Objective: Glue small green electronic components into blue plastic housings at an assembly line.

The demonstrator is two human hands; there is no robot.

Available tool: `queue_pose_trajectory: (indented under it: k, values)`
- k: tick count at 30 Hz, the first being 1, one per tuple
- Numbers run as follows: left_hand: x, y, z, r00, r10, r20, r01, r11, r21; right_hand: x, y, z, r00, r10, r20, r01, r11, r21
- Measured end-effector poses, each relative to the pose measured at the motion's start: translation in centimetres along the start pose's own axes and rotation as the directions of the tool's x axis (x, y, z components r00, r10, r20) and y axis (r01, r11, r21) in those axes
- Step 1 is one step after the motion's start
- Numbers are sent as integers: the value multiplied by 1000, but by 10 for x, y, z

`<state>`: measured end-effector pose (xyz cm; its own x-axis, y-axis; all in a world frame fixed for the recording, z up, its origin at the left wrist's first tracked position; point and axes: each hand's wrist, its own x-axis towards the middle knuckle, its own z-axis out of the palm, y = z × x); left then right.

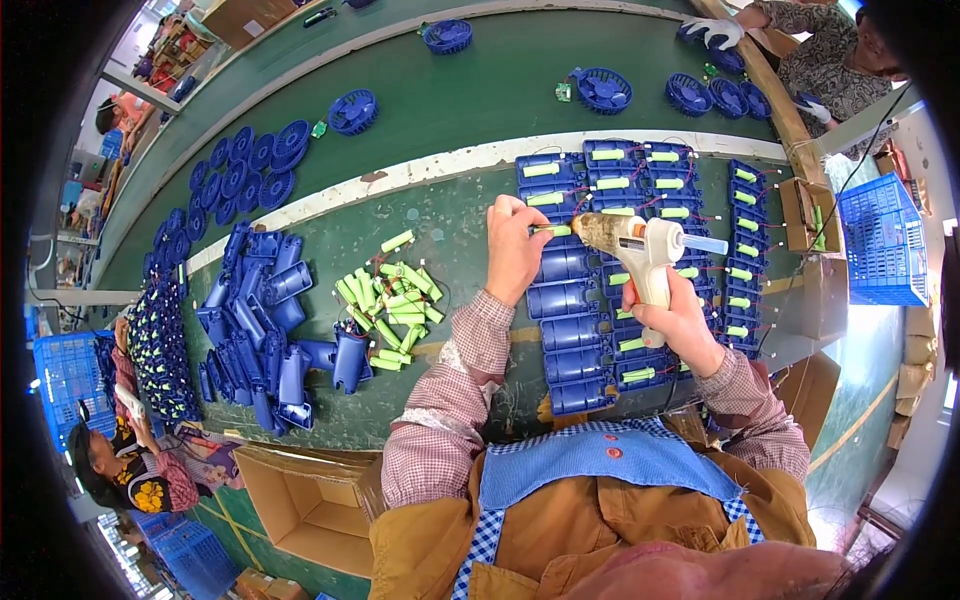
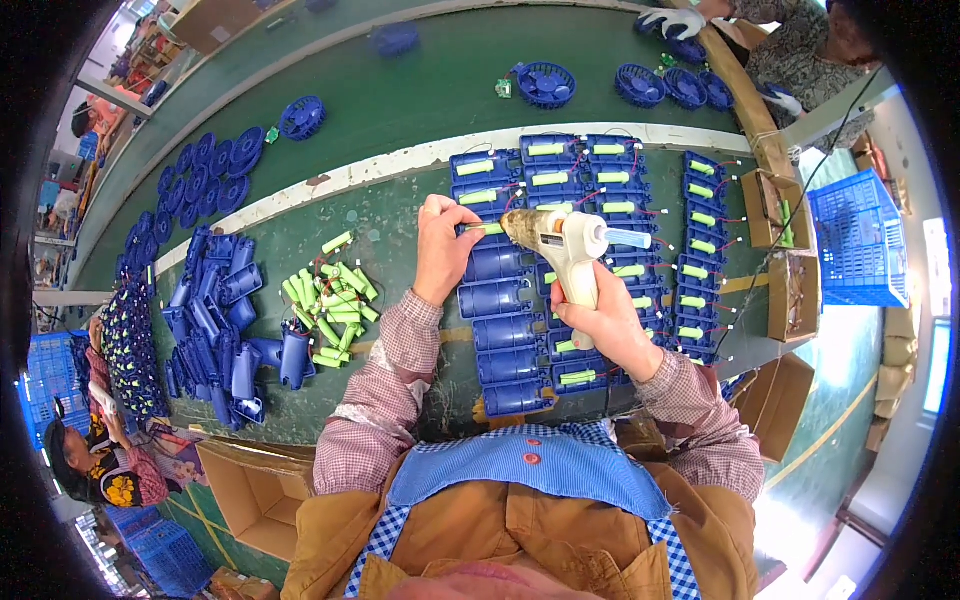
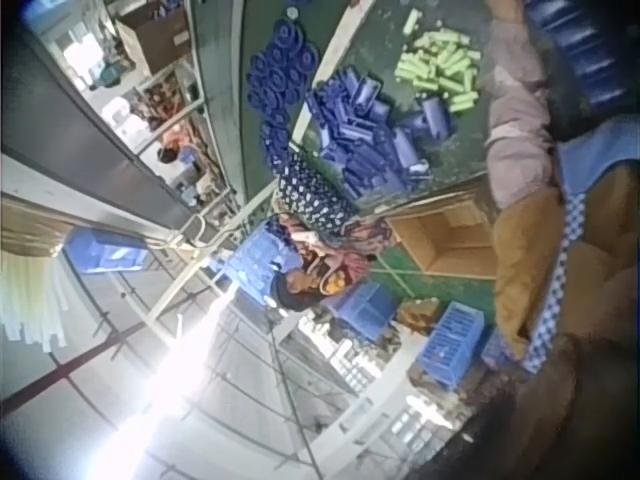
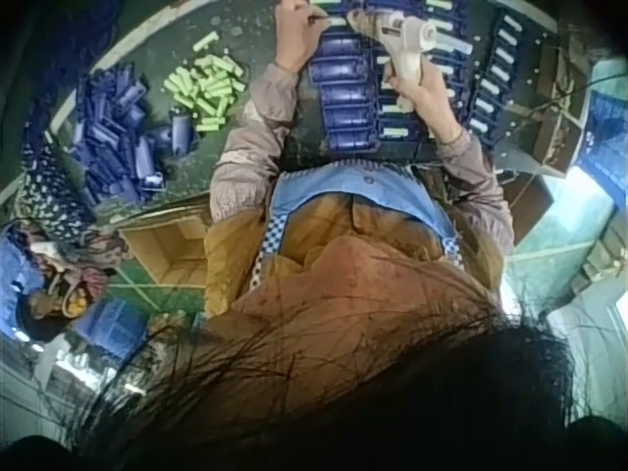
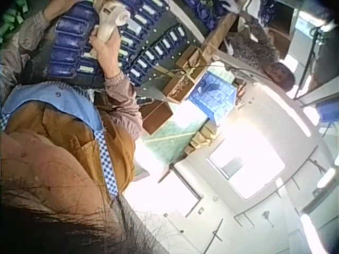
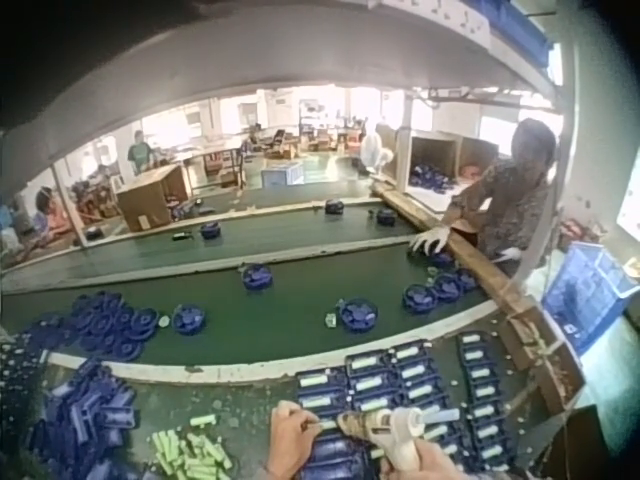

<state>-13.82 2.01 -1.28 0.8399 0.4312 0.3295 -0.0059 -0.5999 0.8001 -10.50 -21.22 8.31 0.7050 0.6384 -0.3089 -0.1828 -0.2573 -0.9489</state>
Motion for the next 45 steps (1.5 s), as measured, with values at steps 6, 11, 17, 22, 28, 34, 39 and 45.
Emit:
queue_pose_trajectory:
  k: [6, 11, 17, 22, 28, 34, 39, 45]
  values:
    - [-2, -3, -3, 1000, -25, 11, 25, 1000, 8, -7, 3, -1, 1000, -9, 0, 9, 999, -36]
    - [-2, 1, -17, 1000, -25, 16, 27, 994, -105, -10, 5, -1, 999, 36, -18, -37, 999, -40]
    - [13, -9, -95, 962, 185, -200, -93, 912, 399, -7, -5, -8, 997, -41, 70, 35, 996, 79]
    - [9, -43, -145, 983, -169, -76, 170, 658, 734, -6, -5, -9, 994, -54, 95, 43, 992, 115]
    - [11, -95, -133, 987, -70, 143, -64, 648, 759, -27, -3, -5, 997, -72, 17, 70, 993, 99]
    - [-2, -15, -181, 959, -251, -129, 269, 672, 690, -16, 0, -5, 978, -108, 180, 75, 981, 181]
    - [3, 23, -185, 926, -14, -377, 189, 883, 430, -21, -3, -8, 991, -101, 82, 80, 969, 236]
    - [-9, 47, -178, 916, -256, -309, 172, 946, -275, -31, -9, -18, 999, -13, 30, 8, 989, 150]
